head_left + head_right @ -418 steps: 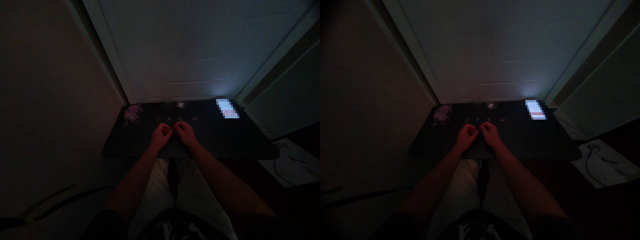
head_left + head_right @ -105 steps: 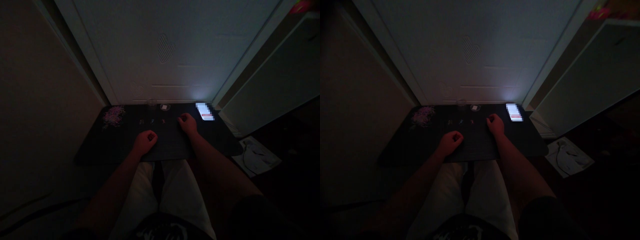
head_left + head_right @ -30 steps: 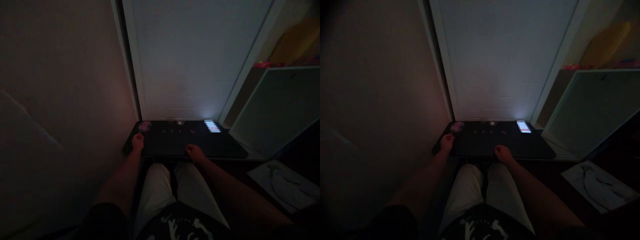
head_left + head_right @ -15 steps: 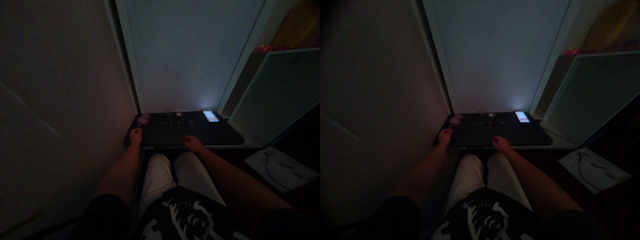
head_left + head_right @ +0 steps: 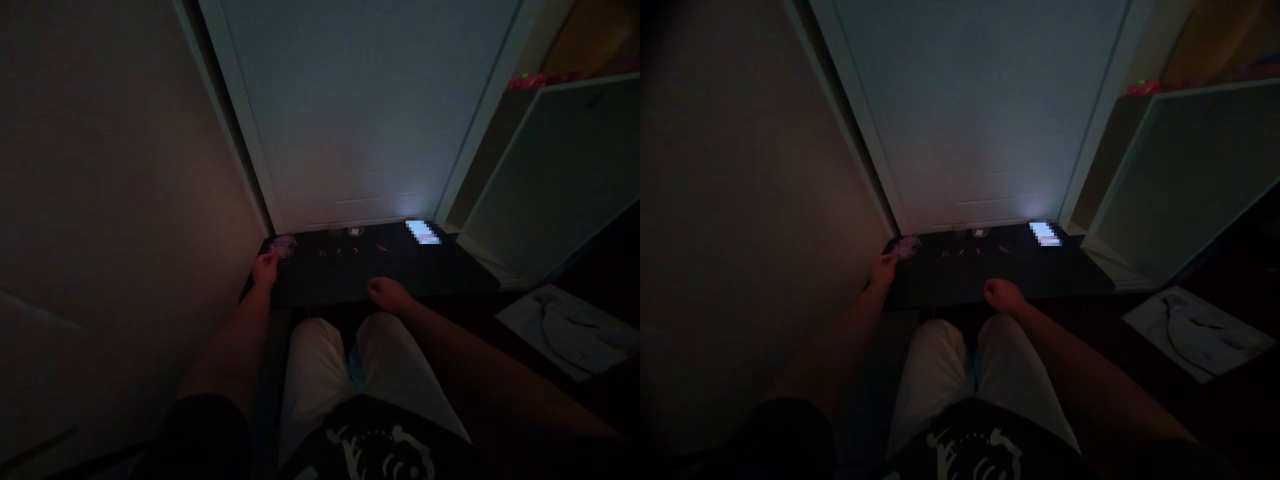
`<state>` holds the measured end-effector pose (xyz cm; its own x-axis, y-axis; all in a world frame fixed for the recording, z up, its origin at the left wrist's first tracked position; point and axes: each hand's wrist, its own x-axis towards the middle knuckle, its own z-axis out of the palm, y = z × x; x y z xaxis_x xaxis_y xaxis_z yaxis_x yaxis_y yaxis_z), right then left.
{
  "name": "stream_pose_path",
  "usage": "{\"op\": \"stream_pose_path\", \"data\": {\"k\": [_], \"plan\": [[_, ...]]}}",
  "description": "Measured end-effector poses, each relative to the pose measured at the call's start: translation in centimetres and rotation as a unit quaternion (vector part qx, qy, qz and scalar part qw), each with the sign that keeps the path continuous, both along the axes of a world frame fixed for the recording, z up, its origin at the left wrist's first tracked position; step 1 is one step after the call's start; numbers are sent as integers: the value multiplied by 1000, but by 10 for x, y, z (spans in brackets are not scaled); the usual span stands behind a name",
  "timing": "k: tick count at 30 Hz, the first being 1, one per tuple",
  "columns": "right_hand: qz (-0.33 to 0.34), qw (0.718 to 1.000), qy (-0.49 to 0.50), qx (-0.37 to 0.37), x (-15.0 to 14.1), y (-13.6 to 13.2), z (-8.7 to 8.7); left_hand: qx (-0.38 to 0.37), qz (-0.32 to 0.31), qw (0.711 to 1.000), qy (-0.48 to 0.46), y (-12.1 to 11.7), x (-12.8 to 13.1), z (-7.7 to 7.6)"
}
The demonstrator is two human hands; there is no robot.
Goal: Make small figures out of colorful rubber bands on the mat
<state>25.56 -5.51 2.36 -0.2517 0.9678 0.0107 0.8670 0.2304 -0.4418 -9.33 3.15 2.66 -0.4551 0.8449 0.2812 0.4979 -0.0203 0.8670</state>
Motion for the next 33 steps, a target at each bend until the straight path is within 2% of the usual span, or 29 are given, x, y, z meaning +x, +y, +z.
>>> {"op": "stream_pose_path", "data": {"k": [4, 7, 12, 16, 22, 33], "plan": [[8, 1000, 17, 7, -1, 8, -1, -11, -48, 996, 77, -5, 6, -4], [24, 999, 39, 2, -9, 19, -4, -19, -110, 985, 135, -10, 30, -9], [31, 989, 143, 12, -30, 50, -14, -28, -267, 960, 78, -10, 98, -14], [49, 966, 252, 30, -41, 77, -21, -20, -301, 953, 21, -5, 134, -22], [64, 953, 295, 15, -45, 97, -22, -44, -296, 954, 21, -5, 135, -30], [66, 964, 256, 24, -44, 93, -17, -56, -321, 944, 52, -6, 135, -26]]}}
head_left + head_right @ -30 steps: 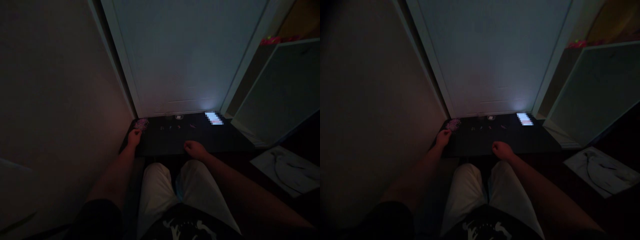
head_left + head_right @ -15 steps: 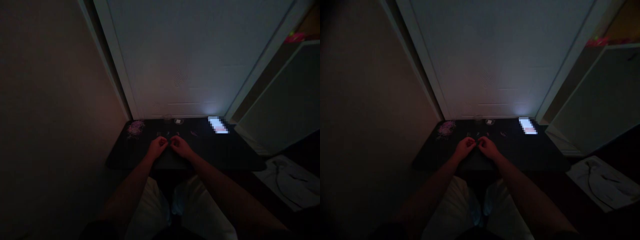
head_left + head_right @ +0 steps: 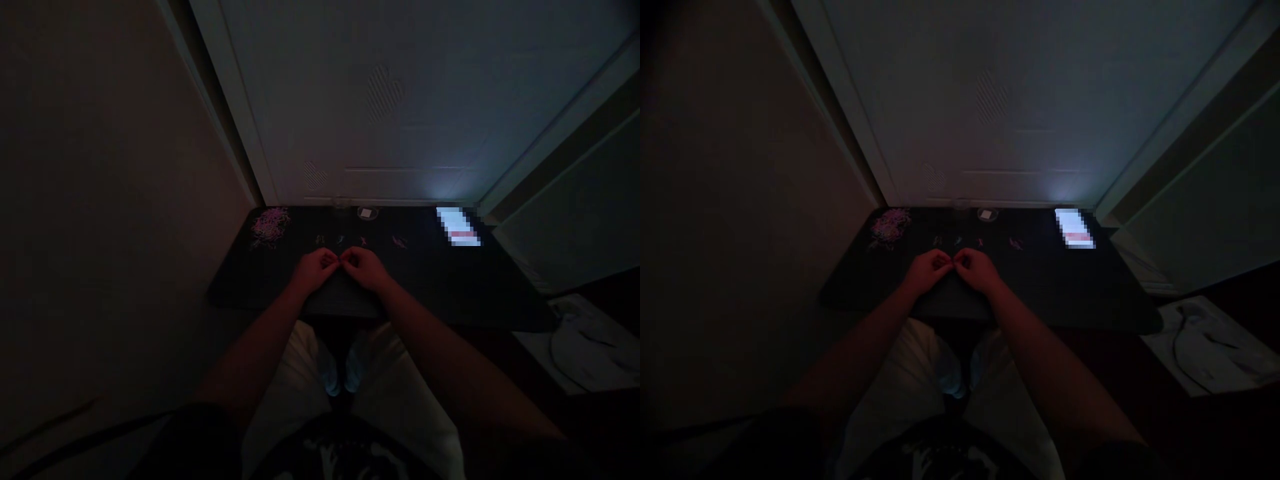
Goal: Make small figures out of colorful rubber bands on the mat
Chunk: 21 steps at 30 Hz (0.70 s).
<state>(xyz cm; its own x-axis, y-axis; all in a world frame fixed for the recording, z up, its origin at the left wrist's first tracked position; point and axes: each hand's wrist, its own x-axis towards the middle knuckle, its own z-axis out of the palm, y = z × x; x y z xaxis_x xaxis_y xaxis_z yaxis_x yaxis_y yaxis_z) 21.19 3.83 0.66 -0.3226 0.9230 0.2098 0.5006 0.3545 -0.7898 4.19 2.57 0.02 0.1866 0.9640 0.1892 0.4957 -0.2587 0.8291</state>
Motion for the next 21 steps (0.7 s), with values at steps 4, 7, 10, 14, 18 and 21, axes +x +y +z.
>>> {"op": "stream_pose_path", "data": {"k": [4, 7, 10, 14, 18, 21], "plan": [[-12, 1000, -1, 5, 0, 0, -1, -13, 6, 1000, 0, 0, 0, 1], [-16, 1000, 4, 8, 0, -1, -1, -10, 9, 1000, -5, -1, 0, 1], [-18, 1000, 8, 8, 0, -1, -1, -2, 1, 1000, -6, -2, 0, 1], [-21, 1000, -2, 20, 0, -1, 0, -5, -18, 1000, -1, -1, 0, 1], [-20, 1000, 1, 18, 0, -2, -1, -5, -25, 1000, 4, 0, 0, 1], [-16, 1000, -5, 15, 0, -1, -2, 0, -21, 1000, 12, 0, -1, 3]]}}
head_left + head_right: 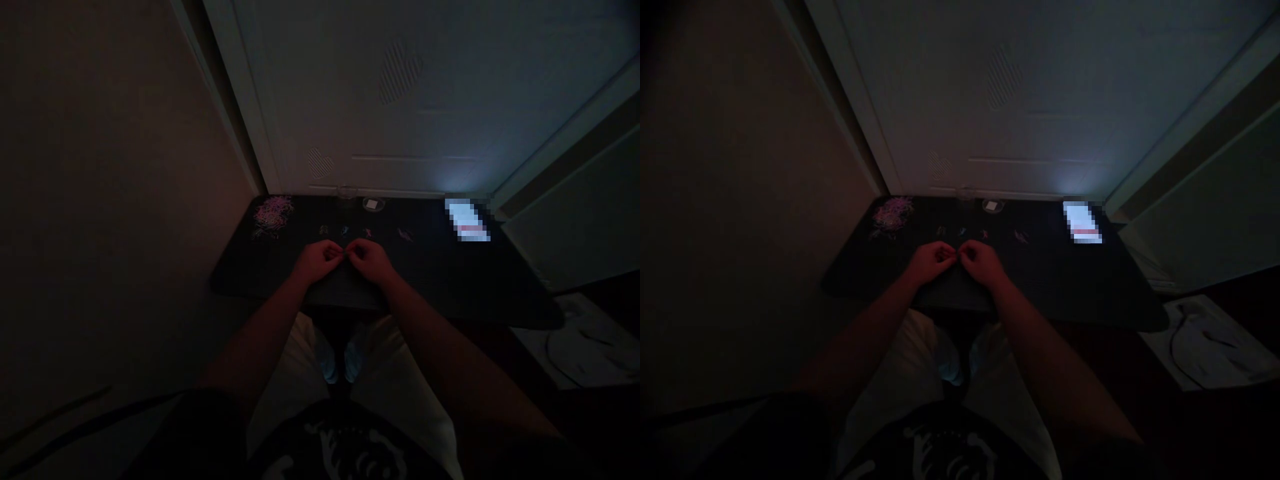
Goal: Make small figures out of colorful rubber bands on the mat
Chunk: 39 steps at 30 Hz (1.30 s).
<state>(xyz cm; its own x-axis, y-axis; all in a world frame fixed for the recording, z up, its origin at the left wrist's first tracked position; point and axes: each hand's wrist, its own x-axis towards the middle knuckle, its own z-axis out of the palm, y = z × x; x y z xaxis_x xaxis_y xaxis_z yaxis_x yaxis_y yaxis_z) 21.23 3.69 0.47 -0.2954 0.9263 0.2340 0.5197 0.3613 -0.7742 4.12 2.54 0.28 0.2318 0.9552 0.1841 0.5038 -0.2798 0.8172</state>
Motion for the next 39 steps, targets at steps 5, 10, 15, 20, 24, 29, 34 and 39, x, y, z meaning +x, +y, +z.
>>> {"op": "stream_pose_path", "data": {"k": [5, 10, 15, 20, 24, 29, 34, 39], "plan": [[22, 1000, -5, -1, 0, 0, 1, 0, 8, 1000, 1, -1, 0, 0], [12, 1000, -23, 1, 0, 0, 1, 6, 12, 1000, 21, -1, 0, 0], [6, 1000, -22, 2, 0, 1, 1, 21, 14, 998, 51, -1, -1, 1], [6, 999, -31, 8, 0, 2, 1, 22, 13, 997, 68, -1, -2, 1], [8, 1000, -10, 6, 0, 3, -1, 16, 10, 998, 63, -2, -1, 3], [4, 1000, 26, -1, 1, 3, -2, 15, 2, 998, 56, -4, 0, 5], [-6, 1000, 29, 3, 2, 2, 0, 23, 3, 997, 70, -3, -1, 4], [-2, 999, 33, 1, 1, 1, 2, 20, 7, 998, 66, -4, -1, 5]]}}
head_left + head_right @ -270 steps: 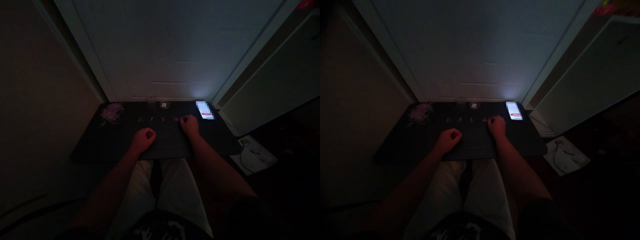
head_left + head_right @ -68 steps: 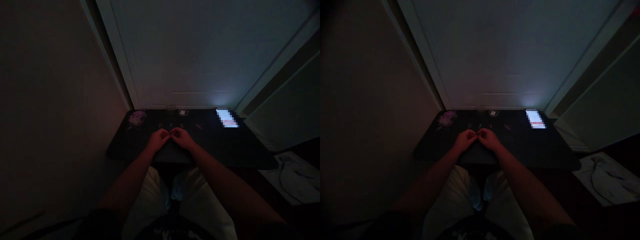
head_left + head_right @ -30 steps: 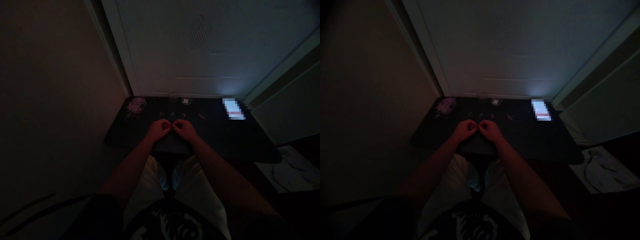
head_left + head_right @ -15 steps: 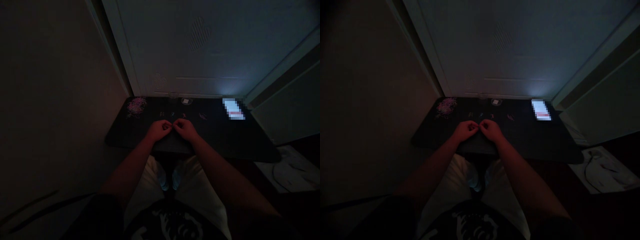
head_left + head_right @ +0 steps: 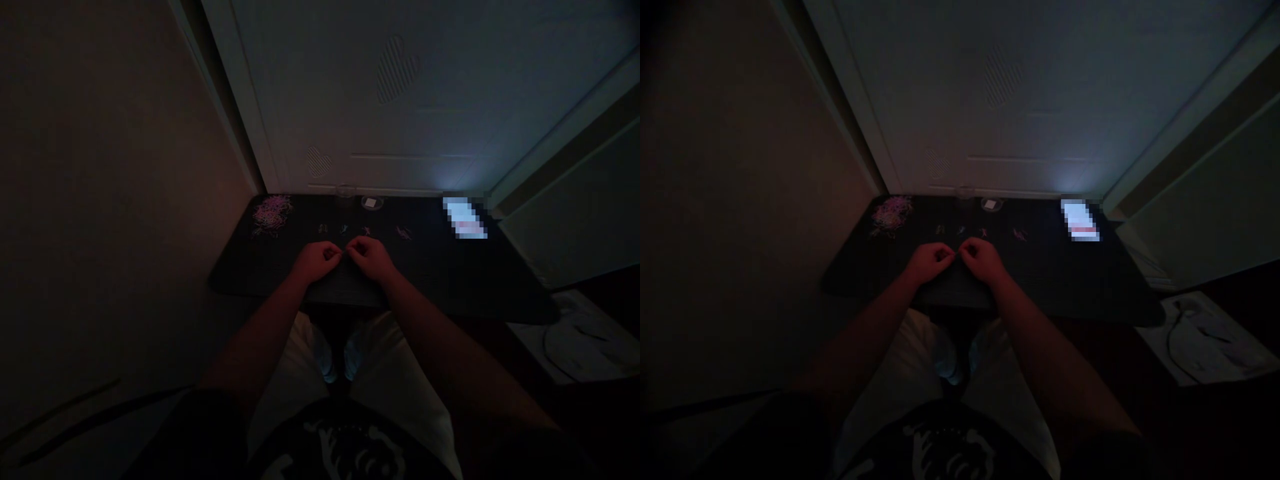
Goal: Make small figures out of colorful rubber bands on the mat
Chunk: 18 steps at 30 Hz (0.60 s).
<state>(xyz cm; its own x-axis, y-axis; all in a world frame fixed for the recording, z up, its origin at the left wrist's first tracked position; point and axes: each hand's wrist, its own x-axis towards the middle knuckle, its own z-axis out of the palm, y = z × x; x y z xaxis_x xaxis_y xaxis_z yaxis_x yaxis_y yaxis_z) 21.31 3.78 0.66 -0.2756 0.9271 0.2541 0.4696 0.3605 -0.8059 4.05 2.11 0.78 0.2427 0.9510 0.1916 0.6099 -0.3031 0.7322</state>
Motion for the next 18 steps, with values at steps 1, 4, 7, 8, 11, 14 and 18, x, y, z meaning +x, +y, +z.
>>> {"op": "stream_pose_path", "data": {"k": [1, 4, 7, 8, 11, 14, 18], "plan": [[2, 1000, 1, -1, 0, 0, 0, 1, 2, 1000, 2, 0, 0, 1], [-2, 1000, -1, -6, -1, -1, 1, 0, 4, 1000, 7, -1, 1, 2], [-4, 1000, -2, -12, 0, -1, 0, -3, 5, 1000, 9, -1, 1, 1], [-3, 1000, -1, -12, 0, -1, 0, -2, 5, 1000, 10, -1, 1, 0], [0, 1000, -6, -3, 1, 0, -2, 2, 4, 1000, 16, 0, 1, 0], [3, 1000, -7, 12, 1, 0, -3, 2, 5, 1000, 26, -1, 1, 1], [4, 1000, -16, 24, 1, 0, -3, 3, 7, 1000, 28, -2, 1, 2]]}}
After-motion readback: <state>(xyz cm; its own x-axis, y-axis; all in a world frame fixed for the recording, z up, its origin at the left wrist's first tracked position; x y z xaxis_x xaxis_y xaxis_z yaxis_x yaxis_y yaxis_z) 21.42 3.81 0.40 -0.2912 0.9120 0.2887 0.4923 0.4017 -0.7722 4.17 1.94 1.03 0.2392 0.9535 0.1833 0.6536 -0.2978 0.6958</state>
